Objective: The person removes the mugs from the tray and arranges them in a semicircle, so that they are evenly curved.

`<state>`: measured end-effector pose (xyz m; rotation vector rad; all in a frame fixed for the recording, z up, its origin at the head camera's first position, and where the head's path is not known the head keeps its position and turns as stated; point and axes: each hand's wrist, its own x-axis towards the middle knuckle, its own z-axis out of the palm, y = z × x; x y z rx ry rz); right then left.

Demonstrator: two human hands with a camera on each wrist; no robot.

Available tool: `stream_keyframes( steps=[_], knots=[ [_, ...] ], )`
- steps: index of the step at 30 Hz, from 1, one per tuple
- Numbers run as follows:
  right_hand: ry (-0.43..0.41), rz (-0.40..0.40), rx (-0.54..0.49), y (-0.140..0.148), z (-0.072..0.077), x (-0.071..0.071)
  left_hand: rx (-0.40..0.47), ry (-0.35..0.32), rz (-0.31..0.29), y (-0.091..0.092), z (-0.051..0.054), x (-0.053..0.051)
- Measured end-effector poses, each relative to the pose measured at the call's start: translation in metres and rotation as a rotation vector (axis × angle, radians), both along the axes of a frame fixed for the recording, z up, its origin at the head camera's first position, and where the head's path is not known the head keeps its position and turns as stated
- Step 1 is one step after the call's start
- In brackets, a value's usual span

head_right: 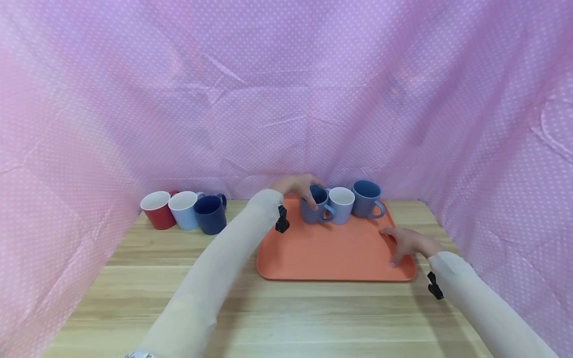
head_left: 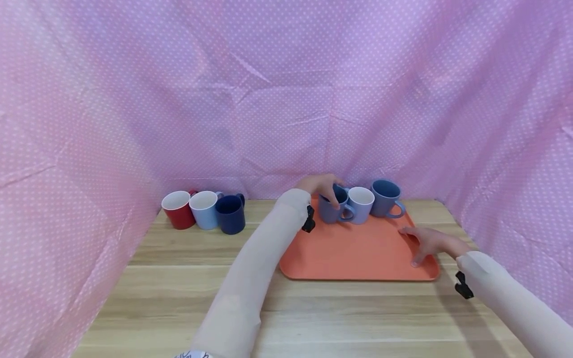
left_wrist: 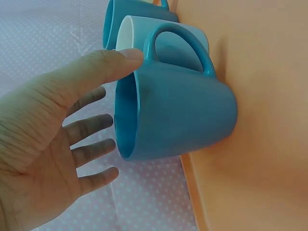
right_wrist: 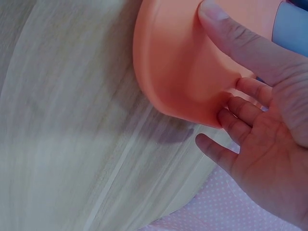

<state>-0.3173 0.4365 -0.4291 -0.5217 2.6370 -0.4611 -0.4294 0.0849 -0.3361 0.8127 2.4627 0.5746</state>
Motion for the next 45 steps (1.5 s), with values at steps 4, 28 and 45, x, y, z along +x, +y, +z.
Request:
stream_keyframes(
  steps=[4, 28, 45],
  knots=[
    [0.002, -0.007, -0.007, -0.001, 0.002, 0.001, -0.057, 0.036, -0.025, 0.005, 0.003, -0.003],
    [-0.005, -0.044, 0.013, -0.004, 0.002, 0.003, -0.125, 0.002, 0.109, 0.016, 0.002, -0.008],
    [0.019, -0.023, 0.012, -0.001, -0.001, 0.001, -0.185, 0.167, -0.046, 0.008, 0.000, -0.001]
  ],
)
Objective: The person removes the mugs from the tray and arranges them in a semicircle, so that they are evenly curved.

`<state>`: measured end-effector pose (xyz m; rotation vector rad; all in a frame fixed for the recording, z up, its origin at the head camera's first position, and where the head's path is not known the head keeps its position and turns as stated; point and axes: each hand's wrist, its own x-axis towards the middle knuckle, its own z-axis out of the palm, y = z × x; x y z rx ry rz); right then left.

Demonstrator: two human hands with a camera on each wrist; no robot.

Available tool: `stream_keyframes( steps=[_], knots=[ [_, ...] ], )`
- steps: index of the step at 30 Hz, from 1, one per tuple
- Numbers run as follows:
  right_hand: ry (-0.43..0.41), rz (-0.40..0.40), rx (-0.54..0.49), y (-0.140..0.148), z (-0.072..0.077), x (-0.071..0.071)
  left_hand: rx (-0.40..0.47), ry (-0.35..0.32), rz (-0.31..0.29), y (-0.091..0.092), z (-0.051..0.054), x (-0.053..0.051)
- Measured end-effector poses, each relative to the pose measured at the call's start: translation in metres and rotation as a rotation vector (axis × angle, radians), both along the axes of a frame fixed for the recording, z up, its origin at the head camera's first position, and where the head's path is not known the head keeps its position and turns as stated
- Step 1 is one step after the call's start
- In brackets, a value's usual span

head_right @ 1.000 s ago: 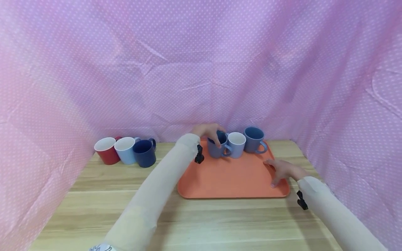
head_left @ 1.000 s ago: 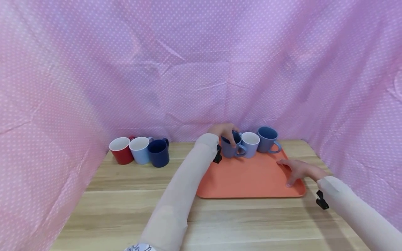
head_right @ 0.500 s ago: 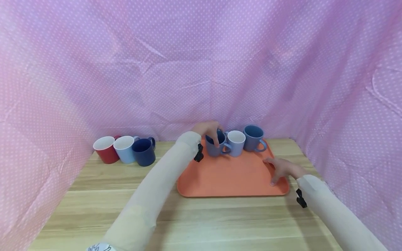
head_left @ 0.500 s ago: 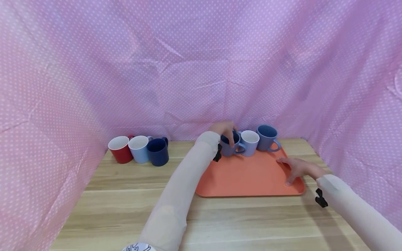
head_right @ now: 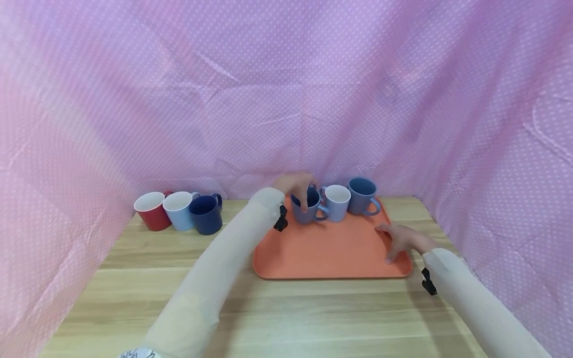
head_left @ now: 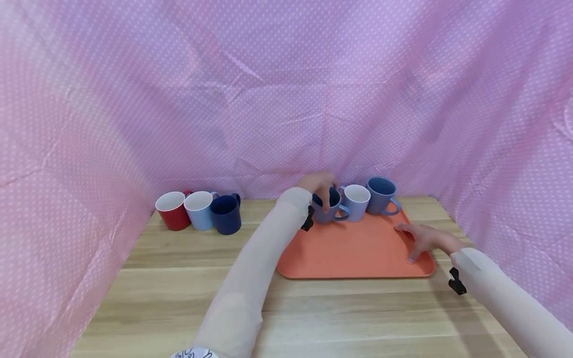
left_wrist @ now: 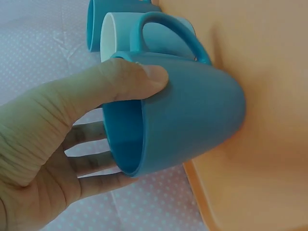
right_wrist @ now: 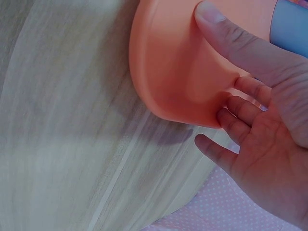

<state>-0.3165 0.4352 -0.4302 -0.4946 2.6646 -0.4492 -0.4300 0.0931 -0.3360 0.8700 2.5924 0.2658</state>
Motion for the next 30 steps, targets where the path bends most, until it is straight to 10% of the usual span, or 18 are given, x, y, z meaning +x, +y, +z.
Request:
stream_keyframes(
  steps=[30],
  knots=[
    [-0.021, 0.036, -0.031, -0.001, 0.004, 0.002, -0.041, -0.105, -0.011, -0.057, 0.028, 0.022]
  ],
)
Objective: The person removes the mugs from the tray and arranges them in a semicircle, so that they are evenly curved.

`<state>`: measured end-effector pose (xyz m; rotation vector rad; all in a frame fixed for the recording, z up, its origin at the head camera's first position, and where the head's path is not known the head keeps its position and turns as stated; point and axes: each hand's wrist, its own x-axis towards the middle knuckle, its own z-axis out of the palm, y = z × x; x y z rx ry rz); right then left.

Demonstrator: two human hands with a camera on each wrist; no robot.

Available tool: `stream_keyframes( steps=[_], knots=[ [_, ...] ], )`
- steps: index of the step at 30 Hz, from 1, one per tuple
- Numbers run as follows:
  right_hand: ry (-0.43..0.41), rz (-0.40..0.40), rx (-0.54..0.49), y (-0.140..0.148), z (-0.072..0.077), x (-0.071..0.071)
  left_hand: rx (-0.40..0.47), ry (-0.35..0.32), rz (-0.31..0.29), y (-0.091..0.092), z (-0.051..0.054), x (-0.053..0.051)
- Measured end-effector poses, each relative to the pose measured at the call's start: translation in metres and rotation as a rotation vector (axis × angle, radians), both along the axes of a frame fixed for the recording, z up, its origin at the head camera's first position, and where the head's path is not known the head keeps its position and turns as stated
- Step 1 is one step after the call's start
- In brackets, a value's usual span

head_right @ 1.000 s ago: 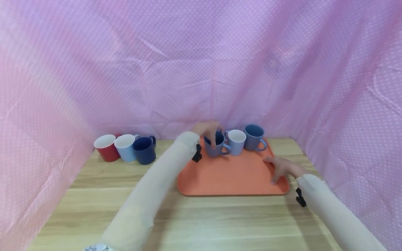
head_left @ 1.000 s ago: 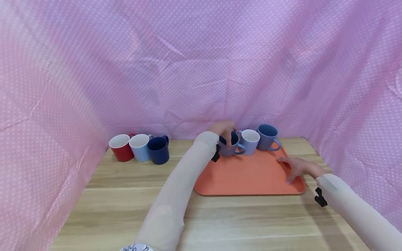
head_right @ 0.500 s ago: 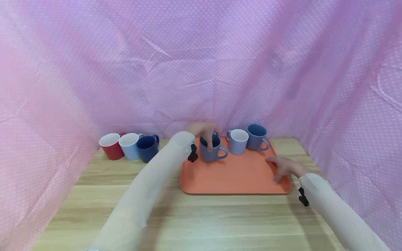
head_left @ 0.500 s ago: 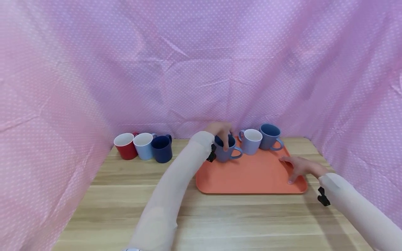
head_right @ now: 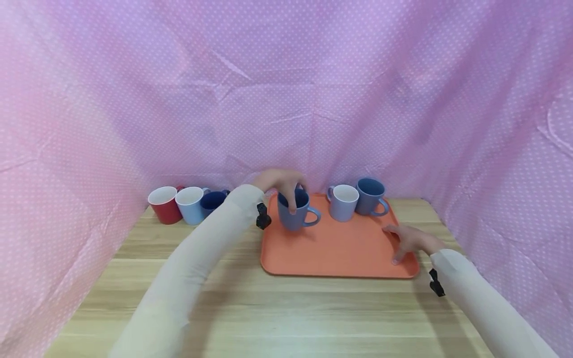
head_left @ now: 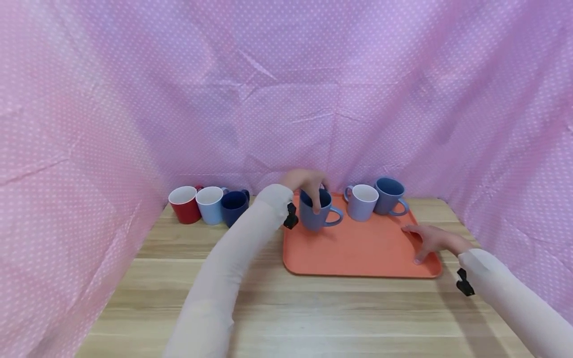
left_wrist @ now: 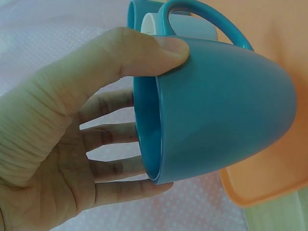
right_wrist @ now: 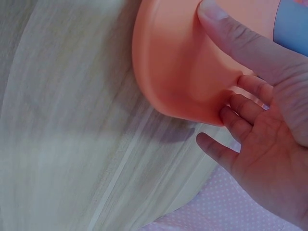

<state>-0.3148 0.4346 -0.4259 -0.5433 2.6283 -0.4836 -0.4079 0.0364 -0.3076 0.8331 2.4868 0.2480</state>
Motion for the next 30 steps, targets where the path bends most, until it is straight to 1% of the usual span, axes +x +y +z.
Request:
stream_keyframes(
  steps=[6, 10, 15, 18, 22, 24, 26, 30],
  knots=[
    [0.011, 0.003, 0.000, 0.001, -0.004, 0.001, 0.003, 0.030, -0.028, -0.023, 0.008, 0.005],
    [0.000, -0.003, 0.006, 0.002, -0.009, 0.001, 0.004, 0.056, -0.052, -0.040, 0.010, 0.009],
    [-0.006, -0.012, 0.014, 0.003, -0.010, 0.002, 0.001, 0.090, -0.040, -0.061, 0.010, 0.014],
    [-0.005, -0.021, 0.026, 0.003, -0.007, 0.001, -0.006, 0.108, -0.026, -0.072, 0.010, 0.018],
    [0.004, -0.010, 0.036, 0.003, -0.004, 0.000, 0.008, 0.109, -0.012, -0.087, 0.009, 0.024],
    [0.005, -0.003, 0.038, 0.003, -0.002, -0.001, 0.012, 0.109, -0.015, -0.093, 0.008, 0.028],
    [0.007, 0.003, 0.040, 0.002, -0.002, -0.002, -0.007, 0.109, -0.008, -0.100, 0.007, 0.031],
    [0.005, 0.005, 0.041, 0.001, -0.002, -0.003, -0.077, 0.141, 0.000, -0.112, 0.006, 0.037]
  ],
)
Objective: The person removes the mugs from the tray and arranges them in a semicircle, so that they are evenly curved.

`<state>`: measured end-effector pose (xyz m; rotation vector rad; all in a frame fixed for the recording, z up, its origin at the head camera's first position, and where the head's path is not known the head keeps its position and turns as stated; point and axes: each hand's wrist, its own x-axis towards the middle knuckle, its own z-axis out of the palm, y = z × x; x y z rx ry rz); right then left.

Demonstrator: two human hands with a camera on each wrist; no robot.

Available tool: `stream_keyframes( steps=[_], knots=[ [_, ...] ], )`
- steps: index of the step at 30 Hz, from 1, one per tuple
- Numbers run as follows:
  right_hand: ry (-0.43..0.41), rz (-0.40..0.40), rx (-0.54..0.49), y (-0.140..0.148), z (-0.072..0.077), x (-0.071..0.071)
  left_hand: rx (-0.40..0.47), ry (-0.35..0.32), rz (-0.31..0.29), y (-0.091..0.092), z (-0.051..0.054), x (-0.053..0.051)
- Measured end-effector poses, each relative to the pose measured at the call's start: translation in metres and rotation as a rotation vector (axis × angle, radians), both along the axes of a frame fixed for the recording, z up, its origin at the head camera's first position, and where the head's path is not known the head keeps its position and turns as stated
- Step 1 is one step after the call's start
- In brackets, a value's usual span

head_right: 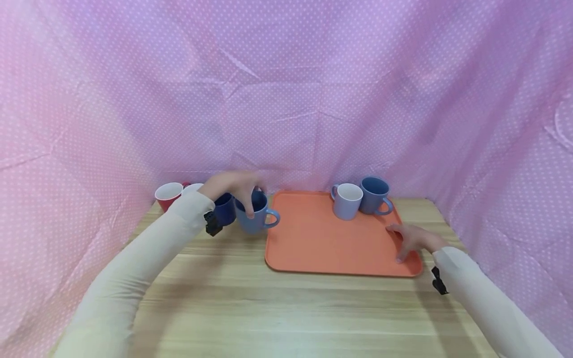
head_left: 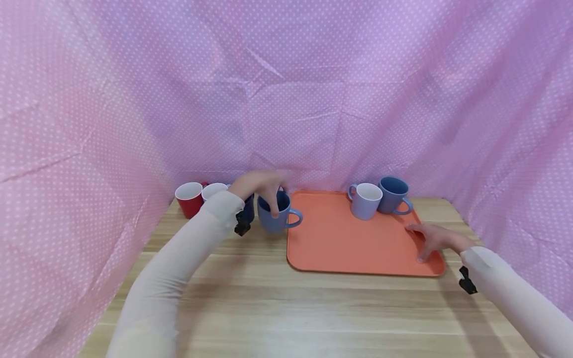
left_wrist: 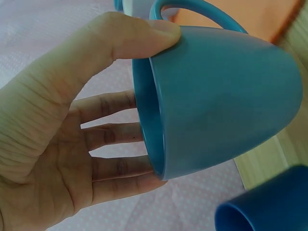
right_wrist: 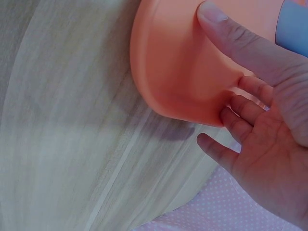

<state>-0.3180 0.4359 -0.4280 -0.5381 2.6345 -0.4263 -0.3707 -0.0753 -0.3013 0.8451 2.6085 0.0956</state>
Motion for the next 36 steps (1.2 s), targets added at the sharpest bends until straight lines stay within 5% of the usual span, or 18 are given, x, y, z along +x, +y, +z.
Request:
stream_keyframes(
  steps=[12, 36],
  knots=[
    [0.000, 0.000, 0.004, 0.000, 0.002, 0.000, -0.036, 0.018, 0.013, -0.023, -0.012, 0.007],
    [-0.010, -0.006, -0.009, -0.002, 0.001, 0.000, -0.042, -0.015, 0.070, -0.040, -0.033, -0.006]
  ],
)
